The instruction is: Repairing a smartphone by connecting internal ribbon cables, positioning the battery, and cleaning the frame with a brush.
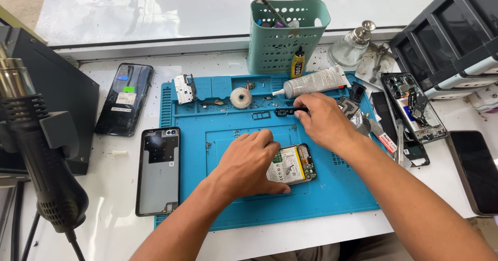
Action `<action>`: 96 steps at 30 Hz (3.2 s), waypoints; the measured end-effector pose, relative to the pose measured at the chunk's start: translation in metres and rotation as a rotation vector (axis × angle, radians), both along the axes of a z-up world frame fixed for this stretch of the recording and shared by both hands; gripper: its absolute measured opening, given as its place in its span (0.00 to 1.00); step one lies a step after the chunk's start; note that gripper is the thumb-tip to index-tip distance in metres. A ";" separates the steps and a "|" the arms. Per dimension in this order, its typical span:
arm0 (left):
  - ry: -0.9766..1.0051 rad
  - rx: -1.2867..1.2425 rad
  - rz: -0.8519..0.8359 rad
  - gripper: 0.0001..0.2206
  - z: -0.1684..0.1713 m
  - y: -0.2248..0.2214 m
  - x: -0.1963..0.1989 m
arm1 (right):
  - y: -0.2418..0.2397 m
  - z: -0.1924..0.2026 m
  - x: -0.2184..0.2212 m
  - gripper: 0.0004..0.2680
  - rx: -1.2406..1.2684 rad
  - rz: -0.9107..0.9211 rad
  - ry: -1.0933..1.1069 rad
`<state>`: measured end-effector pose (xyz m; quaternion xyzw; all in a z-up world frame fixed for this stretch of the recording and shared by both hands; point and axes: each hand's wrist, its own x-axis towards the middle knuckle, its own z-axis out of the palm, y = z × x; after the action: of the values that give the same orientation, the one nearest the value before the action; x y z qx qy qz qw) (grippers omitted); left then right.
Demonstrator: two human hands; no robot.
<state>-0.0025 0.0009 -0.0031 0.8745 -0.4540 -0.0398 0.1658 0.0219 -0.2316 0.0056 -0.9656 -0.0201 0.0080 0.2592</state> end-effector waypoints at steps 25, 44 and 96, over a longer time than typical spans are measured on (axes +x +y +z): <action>0.106 -0.010 0.053 0.38 -0.001 -0.007 -0.004 | -0.005 0.029 -0.055 0.09 0.326 -0.075 0.067; 0.094 0.054 0.079 0.38 0.000 -0.009 -0.009 | -0.009 0.015 -0.058 0.07 0.379 -0.088 0.267; -0.189 -0.213 0.009 0.39 0.014 -0.003 -0.012 | -0.025 -0.001 -0.075 0.07 0.856 0.000 0.302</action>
<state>-0.0142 -0.0017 0.0111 0.8539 -0.4652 0.0920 0.2144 -0.0534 -0.2566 0.0044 -0.7594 0.0164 0.1398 0.6352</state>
